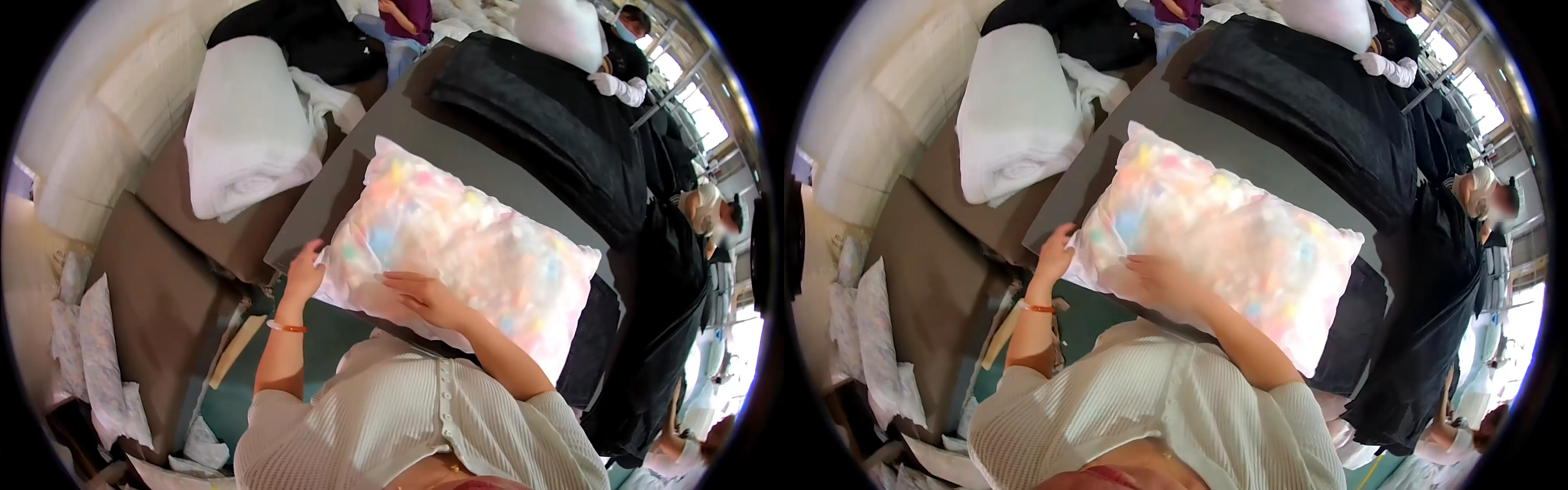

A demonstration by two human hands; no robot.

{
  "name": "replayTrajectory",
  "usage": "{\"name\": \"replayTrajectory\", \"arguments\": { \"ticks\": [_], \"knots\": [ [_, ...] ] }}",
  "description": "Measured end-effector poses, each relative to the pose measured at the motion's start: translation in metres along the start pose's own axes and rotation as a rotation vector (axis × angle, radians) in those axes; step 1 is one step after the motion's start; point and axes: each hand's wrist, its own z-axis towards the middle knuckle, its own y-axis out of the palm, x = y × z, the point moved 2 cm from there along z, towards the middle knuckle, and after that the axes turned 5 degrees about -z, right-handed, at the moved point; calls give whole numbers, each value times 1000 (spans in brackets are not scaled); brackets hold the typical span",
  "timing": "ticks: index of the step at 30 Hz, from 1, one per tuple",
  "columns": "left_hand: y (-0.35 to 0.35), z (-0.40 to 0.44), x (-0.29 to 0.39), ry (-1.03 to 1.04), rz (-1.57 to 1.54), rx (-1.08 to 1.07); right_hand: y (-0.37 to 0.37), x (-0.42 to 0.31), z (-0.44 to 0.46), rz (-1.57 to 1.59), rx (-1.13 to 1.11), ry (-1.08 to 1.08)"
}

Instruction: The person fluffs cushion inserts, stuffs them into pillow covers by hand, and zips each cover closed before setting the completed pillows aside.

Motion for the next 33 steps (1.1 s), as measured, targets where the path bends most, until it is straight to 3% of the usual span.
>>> {"name": "replayTrajectory", "arguments": {
  "ticks": [1, 2, 3, 4, 6, 8, 10, 13, 16, 20, 23, 27, 30, 31, 33],
  "knots": [
    [-7, -5, 21, 45, 118, 213, -10, -5, -8, 77, 85, 46],
    [-7, -8, 42, 55, 134, 203, -24, -6, -20, -65, 233, 13],
    [-8, -10, 70, 342, 142, 380, -38, -8, -35, -208, 380, -14],
    [-5, -15, 95, 627, 138, 549, -50, -15, -47, -248, 478, 137],
    [19, -20, 142, 874, 108, 499, -62, -23, -76, -402, 611, 289],
    [60, 3, 155, 1026, 106, 310, -63, -24, -108, -461, 666, 347],
    [116, 33, 136, 777, 377, 92, -62, -22, -141, -536, 787, 477],
    [143, 53, 118, 763, 616, 198, -69, -1, -203, -485, 1075, 614],
    [141, 41, 108, 752, 669, 141, -61, 14, -266, -442, 1258, 761],
    [139, 7, 88, 716, 845, -5, -13, 54, -320, -324, 1178, 871],
    [154, 69, 126, 727, 870, 35, -16, 61, -300, -362, 1169, 864],
    [165, 61, 144, 740, 830, -40, -28, 61, -301, -455, 1122, 924],
    [140, 34, 135, 681, 852, -125, 3, 116, -348, -180, 1307, 860],
    [145, 42, 124, 640, 896, -106, 2, 106, -353, -67, 1287, 953],
    [157, 38, 163, 555, 944, -179, -11, 97, -356, 133, 1312, 1042]
  ]
}}
